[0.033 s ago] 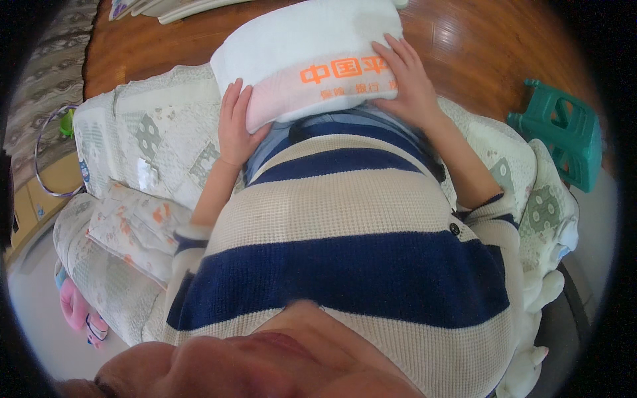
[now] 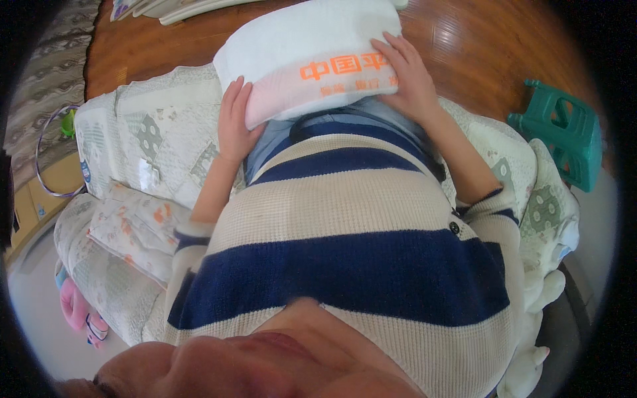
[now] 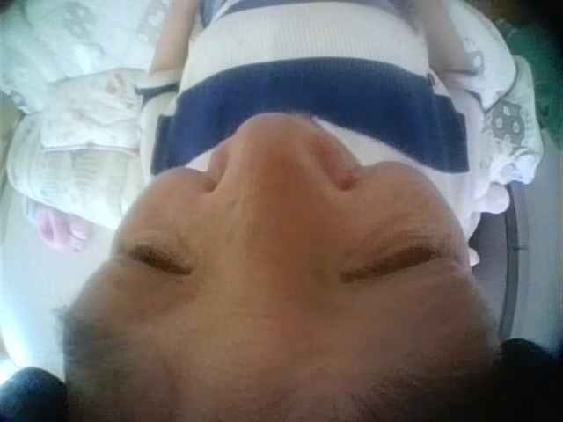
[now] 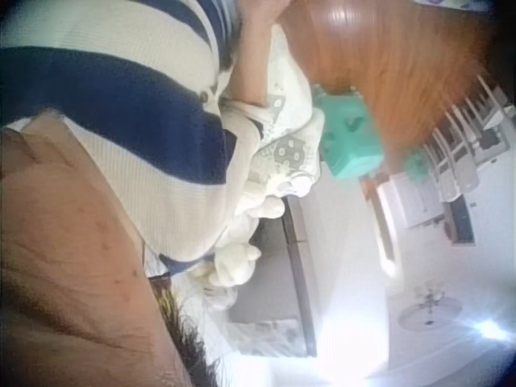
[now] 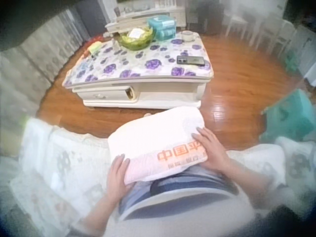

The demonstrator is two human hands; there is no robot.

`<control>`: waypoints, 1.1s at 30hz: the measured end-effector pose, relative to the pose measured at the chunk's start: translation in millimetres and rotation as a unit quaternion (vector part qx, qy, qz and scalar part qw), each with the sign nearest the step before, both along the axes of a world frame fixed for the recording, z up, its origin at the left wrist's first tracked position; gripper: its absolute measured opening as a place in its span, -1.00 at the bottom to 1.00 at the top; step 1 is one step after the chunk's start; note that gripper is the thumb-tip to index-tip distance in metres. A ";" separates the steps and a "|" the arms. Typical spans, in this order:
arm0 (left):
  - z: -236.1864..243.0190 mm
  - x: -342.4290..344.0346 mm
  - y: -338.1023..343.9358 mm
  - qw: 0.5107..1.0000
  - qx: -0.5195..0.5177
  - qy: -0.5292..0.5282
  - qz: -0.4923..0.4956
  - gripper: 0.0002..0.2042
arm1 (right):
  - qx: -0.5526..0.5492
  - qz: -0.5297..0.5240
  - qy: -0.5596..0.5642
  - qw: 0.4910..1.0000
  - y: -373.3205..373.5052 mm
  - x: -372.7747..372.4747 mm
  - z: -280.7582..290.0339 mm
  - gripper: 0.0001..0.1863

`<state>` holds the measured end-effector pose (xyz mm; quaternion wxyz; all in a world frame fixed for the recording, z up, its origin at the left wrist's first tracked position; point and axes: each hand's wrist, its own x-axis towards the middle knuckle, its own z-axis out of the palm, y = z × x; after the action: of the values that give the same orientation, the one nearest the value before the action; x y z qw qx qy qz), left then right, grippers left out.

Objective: The person sits on the floor and folds a white cloth or towel by hand. They repeatedly unfold and refold the item, smoothing it out and adjusting the edges to create a compact rectangular shape.

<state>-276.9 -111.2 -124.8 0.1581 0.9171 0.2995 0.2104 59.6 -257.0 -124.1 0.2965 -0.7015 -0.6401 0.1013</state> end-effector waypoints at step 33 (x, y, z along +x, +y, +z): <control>40.1 23.1 154.3 0.934 -0.350 0.005 0.072 -0.34 | -0.086 -0.057 0.105 0.989 142.1 95.3 30.6 -0.33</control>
<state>-253.8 43.1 -84.7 0.4524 0.7804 0.4202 0.0984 154.9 -115.0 -93.5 0.3060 -0.7449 -0.5537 0.2118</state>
